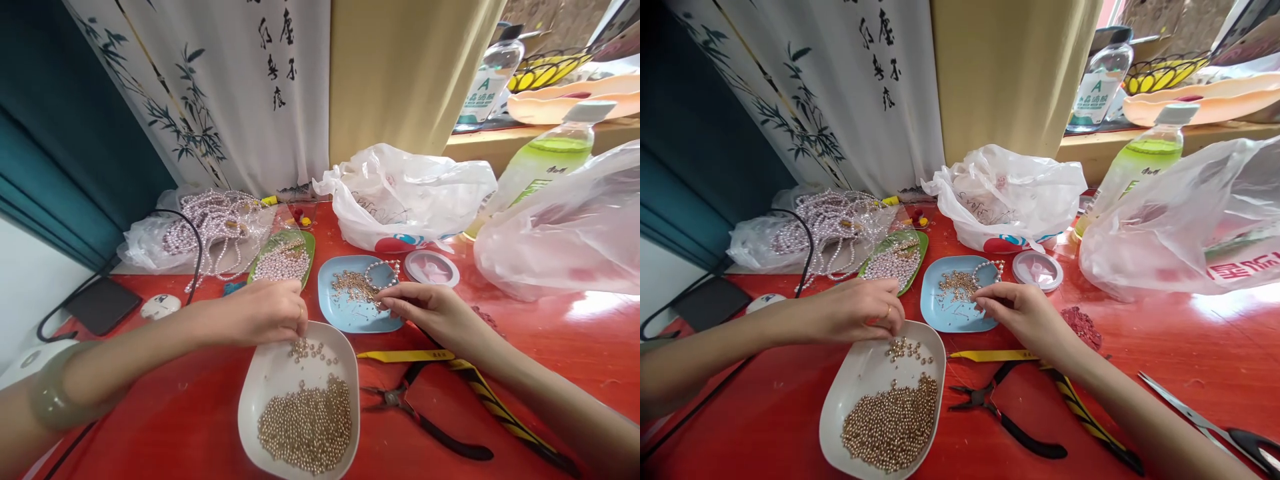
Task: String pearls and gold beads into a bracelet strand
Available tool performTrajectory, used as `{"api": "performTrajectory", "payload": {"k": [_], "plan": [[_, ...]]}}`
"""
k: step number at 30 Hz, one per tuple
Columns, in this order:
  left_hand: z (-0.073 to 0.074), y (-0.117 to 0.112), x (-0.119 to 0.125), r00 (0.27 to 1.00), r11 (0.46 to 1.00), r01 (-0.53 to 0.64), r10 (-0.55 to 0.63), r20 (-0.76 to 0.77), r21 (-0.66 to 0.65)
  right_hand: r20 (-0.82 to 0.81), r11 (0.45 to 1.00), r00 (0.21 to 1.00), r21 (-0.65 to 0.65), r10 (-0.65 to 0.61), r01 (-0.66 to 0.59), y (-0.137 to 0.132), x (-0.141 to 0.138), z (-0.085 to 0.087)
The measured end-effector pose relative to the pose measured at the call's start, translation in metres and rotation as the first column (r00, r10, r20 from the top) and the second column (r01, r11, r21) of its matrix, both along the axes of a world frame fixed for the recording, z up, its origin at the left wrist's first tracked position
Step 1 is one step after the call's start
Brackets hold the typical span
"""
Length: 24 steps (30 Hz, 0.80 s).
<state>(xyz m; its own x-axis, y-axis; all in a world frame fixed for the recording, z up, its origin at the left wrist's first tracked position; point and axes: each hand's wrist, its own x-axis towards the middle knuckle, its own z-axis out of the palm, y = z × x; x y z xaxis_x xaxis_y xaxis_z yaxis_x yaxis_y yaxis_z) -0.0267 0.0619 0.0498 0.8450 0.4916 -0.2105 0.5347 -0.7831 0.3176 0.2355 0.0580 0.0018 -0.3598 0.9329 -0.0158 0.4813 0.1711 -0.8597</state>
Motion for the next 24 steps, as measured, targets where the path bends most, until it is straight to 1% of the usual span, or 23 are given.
{"api": "performTrajectory", "payload": {"k": [4, 7, 11, 14, 17, 20, 22, 24], "plan": [[-0.002, 0.002, -0.005, 0.999, 0.999, -0.028, 0.029, 0.041, -0.032, 0.015, 1.0, 1.0, -0.004, -0.01, 0.01, -0.001, -0.002, 0.004], [-0.002, 0.002, -0.006, 0.998, 0.998, -0.055, 0.055, 0.01, -0.03, 0.023, 1.0, 1.0, 0.004, -0.013, 0.012, -0.001, -0.002, 0.005], [0.0, 0.004, -0.001, 0.992, 0.993, -0.12, 0.12, -0.032, -0.001, 0.019, 1.0, 1.0, 0.008, -0.008, 0.008, -0.001, -0.001, 0.003], [0.001, 0.012, 0.008, 0.986, 0.986, -0.161, 0.158, 0.054, 0.05, 0.017, 1.0, 1.0, 0.016, -0.006, 0.006, -0.001, 0.0, 0.002], [-0.003, 0.025, 0.022, 0.971, 0.965, -0.212, 0.19, 0.144, 0.155, 0.015, 1.0, 1.0, 0.021, -0.014, 0.013, -0.001, -0.001, 0.003], [-0.012, 0.039, 0.037, 0.975, 0.934, -0.222, 0.207, 0.081, 0.281, 0.011, 1.0, 1.0, 0.003, -0.023, 0.023, -0.002, -0.001, 0.003], [-0.019, 0.046, 0.045, 0.981, 0.93, -0.189, 0.196, 0.008, 0.315, -0.002, 1.0, 1.0, -0.012, -0.021, 0.021, -0.003, -0.001, 0.002], [-0.023, 0.051, 0.051, 0.985, 0.937, -0.144, 0.166, -0.043, 0.319, -0.012, 1.0, 1.0, -0.02, -0.019, 0.019, -0.003, 0.0, 0.001]]}}
